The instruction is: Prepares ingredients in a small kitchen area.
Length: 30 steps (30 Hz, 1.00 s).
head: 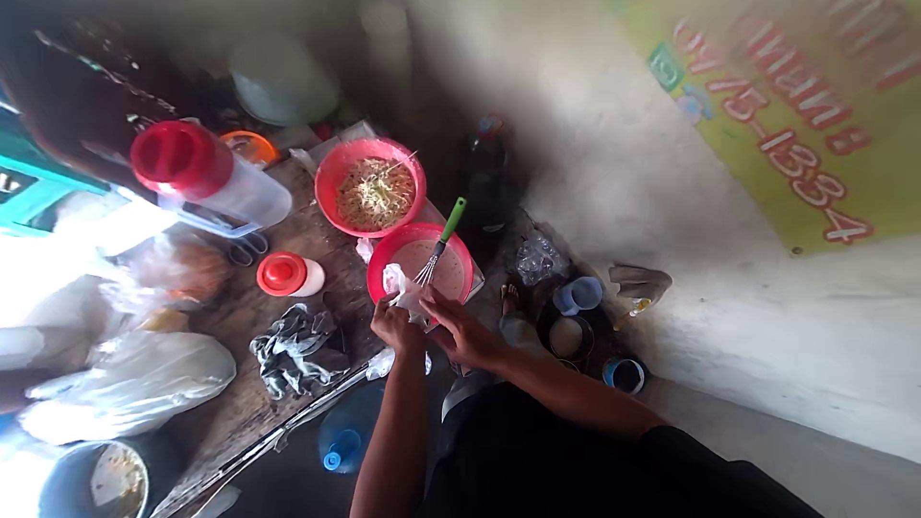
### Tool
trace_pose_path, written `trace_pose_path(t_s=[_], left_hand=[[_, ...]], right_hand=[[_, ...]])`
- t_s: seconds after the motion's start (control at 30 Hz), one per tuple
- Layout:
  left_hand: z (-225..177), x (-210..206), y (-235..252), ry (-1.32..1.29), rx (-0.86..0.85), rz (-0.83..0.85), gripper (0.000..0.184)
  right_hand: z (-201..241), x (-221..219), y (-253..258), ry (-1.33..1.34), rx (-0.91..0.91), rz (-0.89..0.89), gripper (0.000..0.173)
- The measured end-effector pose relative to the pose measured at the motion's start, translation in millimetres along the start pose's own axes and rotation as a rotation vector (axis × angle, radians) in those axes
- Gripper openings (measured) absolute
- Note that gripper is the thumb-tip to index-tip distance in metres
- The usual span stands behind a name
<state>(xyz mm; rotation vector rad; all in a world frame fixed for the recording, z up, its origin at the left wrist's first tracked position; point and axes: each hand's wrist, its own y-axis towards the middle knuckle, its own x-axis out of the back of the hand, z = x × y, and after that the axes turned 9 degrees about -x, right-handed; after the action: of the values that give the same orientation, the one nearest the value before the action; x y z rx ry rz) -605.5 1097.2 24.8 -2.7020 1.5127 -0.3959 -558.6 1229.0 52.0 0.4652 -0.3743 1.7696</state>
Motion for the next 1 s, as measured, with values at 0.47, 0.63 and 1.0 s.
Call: trace_pose_path(t_s=[0.47,0.63,1.0], left_hand=[[-13,-296,-27,0.731,-0.058,1.254,0.03],[113,-429,-42,0.497,0.044,1.249,0.046],[348,-607,-8,0.795,0.221,1.26,0.048]], right_hand=[[-189,173,5,0.666,-0.751,-0.45,0.056],[-379,202,18,0.332,-1.071,-0.598,0.029],[-746,225,74,-0.475,-0.984,-0.135,0.031]])
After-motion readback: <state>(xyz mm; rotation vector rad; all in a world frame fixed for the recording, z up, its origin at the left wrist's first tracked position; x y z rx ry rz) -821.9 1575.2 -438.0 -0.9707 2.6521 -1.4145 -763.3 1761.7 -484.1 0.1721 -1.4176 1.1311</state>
